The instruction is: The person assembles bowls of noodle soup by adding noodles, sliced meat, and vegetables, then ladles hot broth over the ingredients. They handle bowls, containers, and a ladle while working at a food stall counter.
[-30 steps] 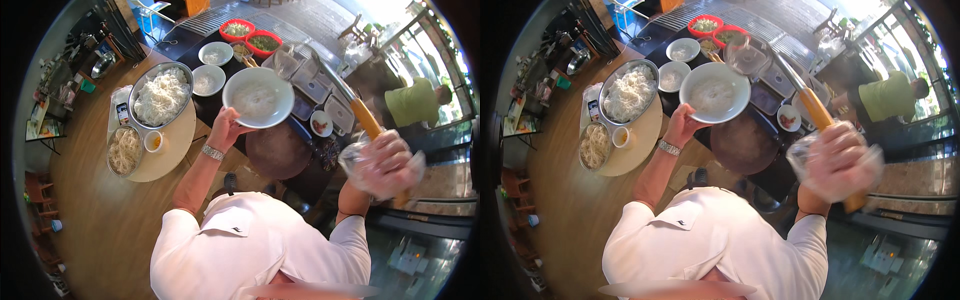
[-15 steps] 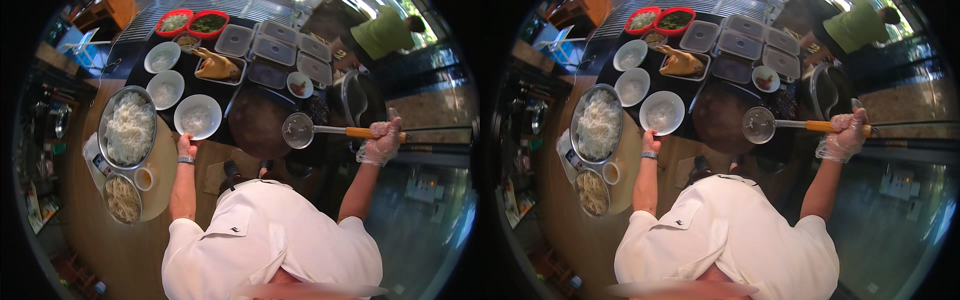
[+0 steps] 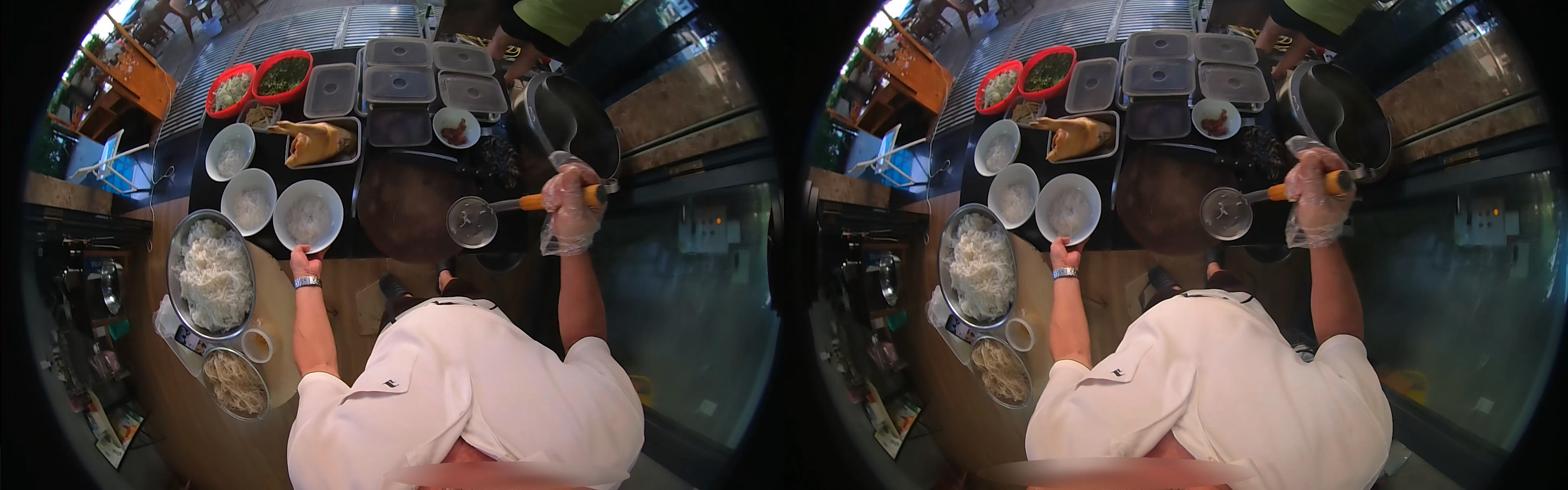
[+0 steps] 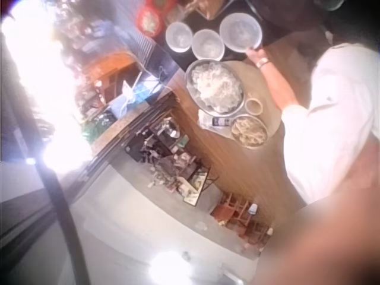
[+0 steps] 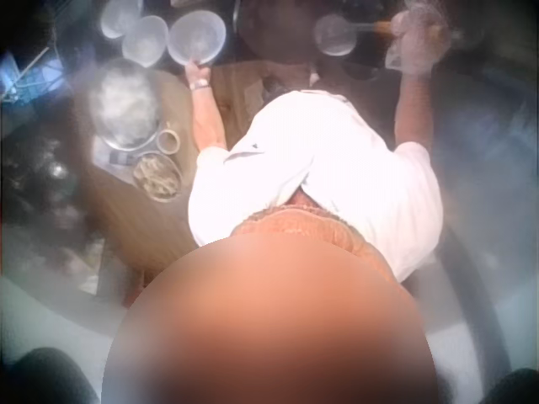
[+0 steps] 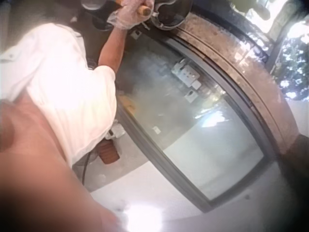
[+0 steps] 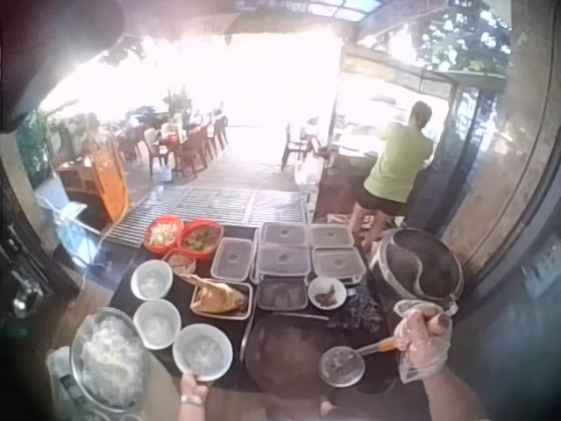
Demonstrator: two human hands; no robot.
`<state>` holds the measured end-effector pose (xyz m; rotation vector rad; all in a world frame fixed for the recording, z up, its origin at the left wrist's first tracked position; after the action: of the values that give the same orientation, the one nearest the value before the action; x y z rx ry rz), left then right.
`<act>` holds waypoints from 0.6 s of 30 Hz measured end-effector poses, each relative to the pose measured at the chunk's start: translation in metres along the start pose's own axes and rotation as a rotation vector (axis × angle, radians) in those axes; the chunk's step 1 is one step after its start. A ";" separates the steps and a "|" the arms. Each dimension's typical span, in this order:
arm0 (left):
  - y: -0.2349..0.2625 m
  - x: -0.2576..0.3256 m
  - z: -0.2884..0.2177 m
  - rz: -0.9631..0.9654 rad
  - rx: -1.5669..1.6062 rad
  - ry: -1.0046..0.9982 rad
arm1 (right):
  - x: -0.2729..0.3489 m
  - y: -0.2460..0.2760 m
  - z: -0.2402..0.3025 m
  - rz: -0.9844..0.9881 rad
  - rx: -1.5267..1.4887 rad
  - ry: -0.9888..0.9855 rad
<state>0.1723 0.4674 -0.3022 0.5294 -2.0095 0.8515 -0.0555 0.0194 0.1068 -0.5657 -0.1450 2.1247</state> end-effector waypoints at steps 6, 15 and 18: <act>-0.017 0.055 0.001 -0.029 -0.183 -0.281 | 0.026 -0.038 -0.015 0.255 0.260 -0.029; -0.143 0.270 0.099 0.854 -0.830 -1.284 | 0.058 -0.146 -0.035 0.731 0.192 0.079; -0.169 0.290 0.112 0.988 -0.642 -1.414 | 0.046 -0.171 -0.034 0.903 0.197 0.032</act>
<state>0.0631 0.2576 -0.0390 -0.5089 -3.7509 0.1524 0.0659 0.1526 0.1141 -0.6107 0.4131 2.9454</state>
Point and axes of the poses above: each hand's wrist, its own x-axis away from the middle knuckle, its own y-axis out of the back of the hand, z = x × y, the point moved 3 cm from there along -x, towards the middle knuckle, and after that the axes turned 14 degrees about -z, right-handed, at the moved point
